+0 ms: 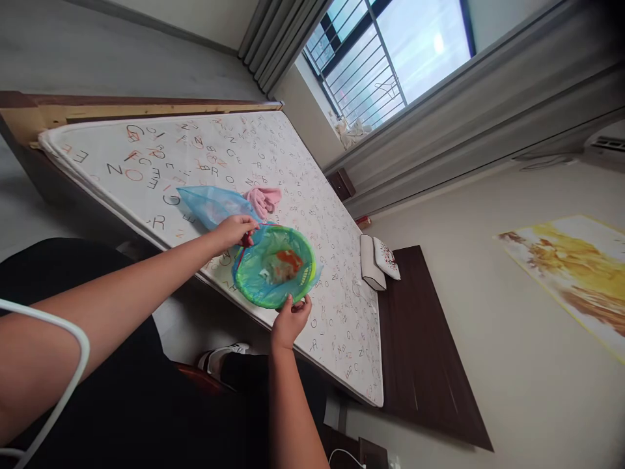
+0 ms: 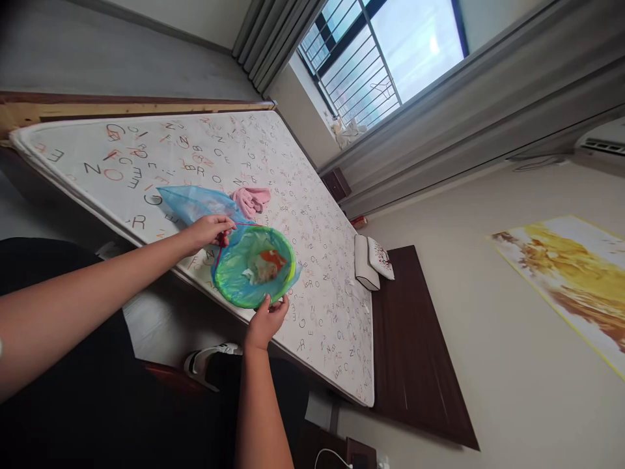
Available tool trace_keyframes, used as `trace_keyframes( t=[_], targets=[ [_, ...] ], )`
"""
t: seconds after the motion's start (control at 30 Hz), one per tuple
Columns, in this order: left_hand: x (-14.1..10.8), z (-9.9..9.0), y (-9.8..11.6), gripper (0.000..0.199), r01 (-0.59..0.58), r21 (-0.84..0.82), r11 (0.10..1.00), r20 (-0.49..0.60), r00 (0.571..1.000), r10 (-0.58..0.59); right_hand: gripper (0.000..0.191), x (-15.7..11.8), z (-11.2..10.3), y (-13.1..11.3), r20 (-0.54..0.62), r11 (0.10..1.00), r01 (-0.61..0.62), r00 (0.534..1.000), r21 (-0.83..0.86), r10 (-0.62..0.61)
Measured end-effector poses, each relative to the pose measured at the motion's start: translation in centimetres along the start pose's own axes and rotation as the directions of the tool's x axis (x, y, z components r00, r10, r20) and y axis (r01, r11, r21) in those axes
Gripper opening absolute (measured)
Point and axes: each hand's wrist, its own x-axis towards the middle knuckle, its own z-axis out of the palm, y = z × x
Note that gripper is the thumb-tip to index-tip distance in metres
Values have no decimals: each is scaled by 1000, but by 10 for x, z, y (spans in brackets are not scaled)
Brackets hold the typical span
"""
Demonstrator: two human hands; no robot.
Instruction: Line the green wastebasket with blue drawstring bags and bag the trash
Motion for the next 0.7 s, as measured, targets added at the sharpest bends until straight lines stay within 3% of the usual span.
trace_keyframes(
  t=[0.1,0.17,0.23,0.3,0.4,0.53,0.6,0.7],
  targets=[
    [-13,15,-2,34,96,-125,988,241,968,-64,56,-6,9,-3,68,1000,-29,997,8,29],
    [-26,29,-10,45,126,-54,991,379,920,-97,57,-16,17,-6,166,999,14,986,-37,-8],
    [-39,42,-22,60,83,47,995,435,895,-96,55,-28,26,-9,284,993,90,957,-80,-64],
    [-48,49,-34,71,-73,164,984,387,922,4,54,-38,33,-12,380,985,148,919,-90,-103],
    [-50,46,-43,66,-300,390,870,301,935,188,56,-45,39,-15,454,984,168,882,-51,-127],
    [-41,33,-41,60,-350,530,773,319,926,201,60,-41,39,-17,497,986,102,854,134,-156],
    [-37,31,-41,62,-346,545,763,314,929,197,55,-32,38,-16,466,970,29,874,240,-141],
    [-35,34,-44,65,-345,554,757,310,930,197,44,-10,41,-10,286,957,-73,958,282,-11]
  ],
)
